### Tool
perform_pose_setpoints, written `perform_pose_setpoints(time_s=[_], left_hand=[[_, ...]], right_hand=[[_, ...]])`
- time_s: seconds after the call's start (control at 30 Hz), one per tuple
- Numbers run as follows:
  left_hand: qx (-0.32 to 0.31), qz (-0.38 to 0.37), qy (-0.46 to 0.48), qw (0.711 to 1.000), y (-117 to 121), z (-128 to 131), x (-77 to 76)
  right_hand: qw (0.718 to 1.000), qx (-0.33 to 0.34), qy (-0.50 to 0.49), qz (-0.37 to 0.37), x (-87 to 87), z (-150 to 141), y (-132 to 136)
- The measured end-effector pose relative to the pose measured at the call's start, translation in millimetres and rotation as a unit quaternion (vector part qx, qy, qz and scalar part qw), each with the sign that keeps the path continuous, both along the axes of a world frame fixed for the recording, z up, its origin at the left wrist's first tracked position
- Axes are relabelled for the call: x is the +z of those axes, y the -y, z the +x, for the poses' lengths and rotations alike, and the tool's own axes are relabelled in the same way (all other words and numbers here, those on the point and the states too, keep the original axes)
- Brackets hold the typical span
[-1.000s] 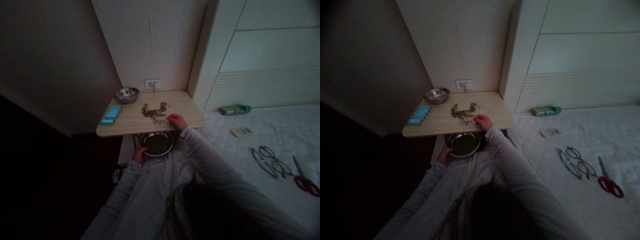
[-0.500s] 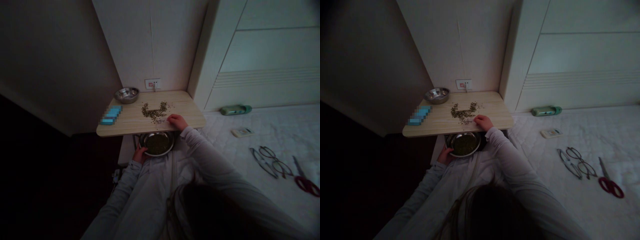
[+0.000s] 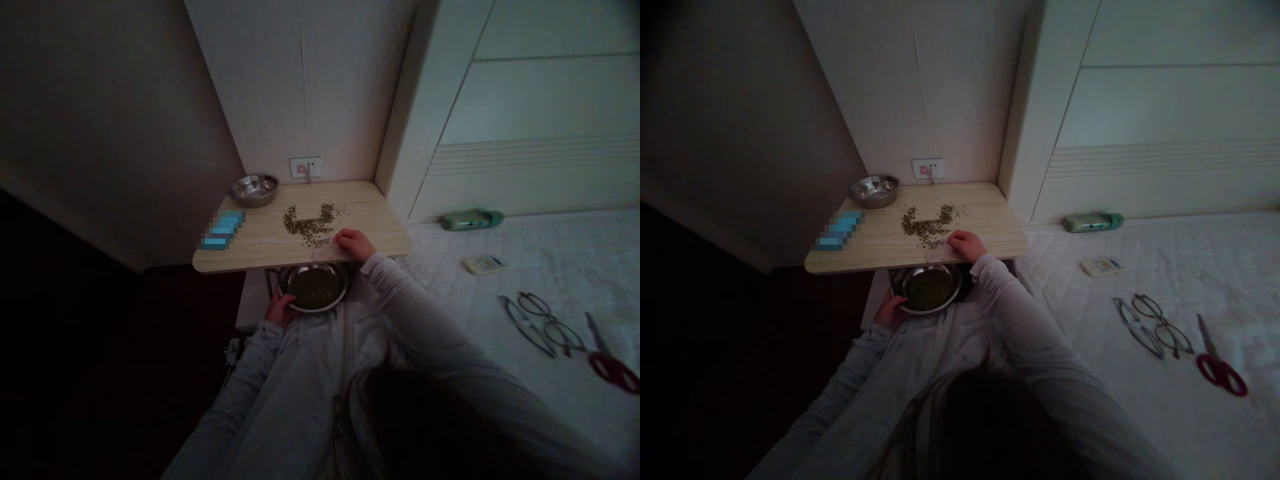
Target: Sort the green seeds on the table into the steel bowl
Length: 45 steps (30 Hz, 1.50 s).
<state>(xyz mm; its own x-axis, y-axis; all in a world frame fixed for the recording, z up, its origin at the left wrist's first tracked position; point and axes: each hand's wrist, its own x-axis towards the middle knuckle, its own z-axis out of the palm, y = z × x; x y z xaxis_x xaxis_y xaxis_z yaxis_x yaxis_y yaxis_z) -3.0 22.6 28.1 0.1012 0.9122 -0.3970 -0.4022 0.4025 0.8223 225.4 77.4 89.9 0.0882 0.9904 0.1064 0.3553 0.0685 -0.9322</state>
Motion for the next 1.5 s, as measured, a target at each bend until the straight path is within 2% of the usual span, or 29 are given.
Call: perform_pose_setpoints(time_s=[0.27, 0.37, 0.47, 0.57, 0.73, 1.0, 1.5], left_hand=[[-0.010, 0.007, 0.009, 1.000, 2.2, -0.1, 2.5], [-0.008, 0.003, 0.013, 1.000, 1.4, 0.0, 2.3], [-0.004, 0.002, 0.007, 1.000, 0.8, -0.1, 1.3], [-0.003, 0.007, 0.003, 1.000, 1.0, -0.5, 0.3], [-0.008, 0.005, 0.014, 1.000, 1.4, -0.8, -0.1], [-0.009, 0.001, 0.009, 1.000, 1.3, 0.4, 2.3], [-0.002, -0.015, -0.007, 1.000, 0.4, 0.4, 1.7]], right_hand=[[1.000, -0.012, -0.012, 0.014, -0.9, 1.2, -2.5], [0.995, -0.074, -0.042, 0.043, -1.9, 2.0, -5.1], [0.987, -0.141, -0.029, 0.067, -2.4, 2.6, -6.2], [0.985, -0.158, 0.018, 0.059, -3.0, 1.8, -6.2], [0.985, -0.150, 0.061, 0.055, -4.7, -0.3, -6.3], [0.994, -0.095, 0.012, 0.050, -3.3, 0.9, -4.2], [0.998, -0.065, -0.007, 0.017, -1.4, 1.0, -1.7]])
